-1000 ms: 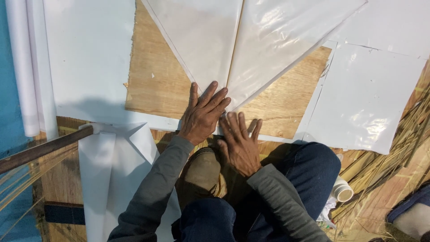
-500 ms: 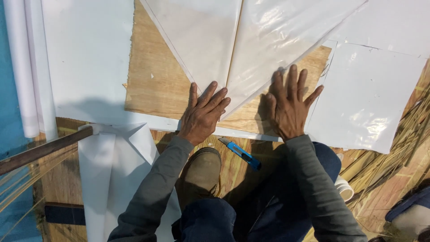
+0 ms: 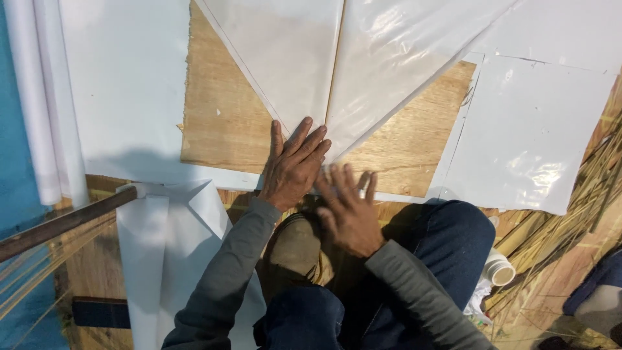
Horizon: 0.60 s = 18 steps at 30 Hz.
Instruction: The person folds a white sheet over a wooden kite frame and presses the edges to adhere them. They smooth the surface repeatedly to secure the covering and ensure a tight fit around the frame.
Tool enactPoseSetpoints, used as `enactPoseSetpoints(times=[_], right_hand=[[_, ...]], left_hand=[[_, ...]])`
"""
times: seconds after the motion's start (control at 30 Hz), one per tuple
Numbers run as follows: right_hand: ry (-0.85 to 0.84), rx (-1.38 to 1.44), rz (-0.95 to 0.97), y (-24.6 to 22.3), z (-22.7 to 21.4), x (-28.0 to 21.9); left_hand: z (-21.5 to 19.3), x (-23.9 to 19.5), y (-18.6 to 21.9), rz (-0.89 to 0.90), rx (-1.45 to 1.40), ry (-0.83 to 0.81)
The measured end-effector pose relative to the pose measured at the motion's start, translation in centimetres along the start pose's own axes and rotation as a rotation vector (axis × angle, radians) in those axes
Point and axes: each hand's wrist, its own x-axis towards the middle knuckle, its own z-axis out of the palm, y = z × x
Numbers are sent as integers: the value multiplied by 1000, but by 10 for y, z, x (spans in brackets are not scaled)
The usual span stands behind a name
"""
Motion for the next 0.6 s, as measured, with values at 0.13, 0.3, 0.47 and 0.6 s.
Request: enactPoseSetpoints(times=[0.13, 0.3, 0.47, 0.6], right_hand=[[55, 31, 68, 38, -35, 11], [238, 190, 331, 100, -51, 2], [486, 340, 625, 147, -51, -7], [789, 384, 788, 189, -63, 1]], left_hand=[[-16, 0, 8, -7, -3, 9], [-24, -17, -5, -129, -11, 50], [-39, -38, -22, -180, 132, 46], [-52, -18, -12, -214, 47, 196]])
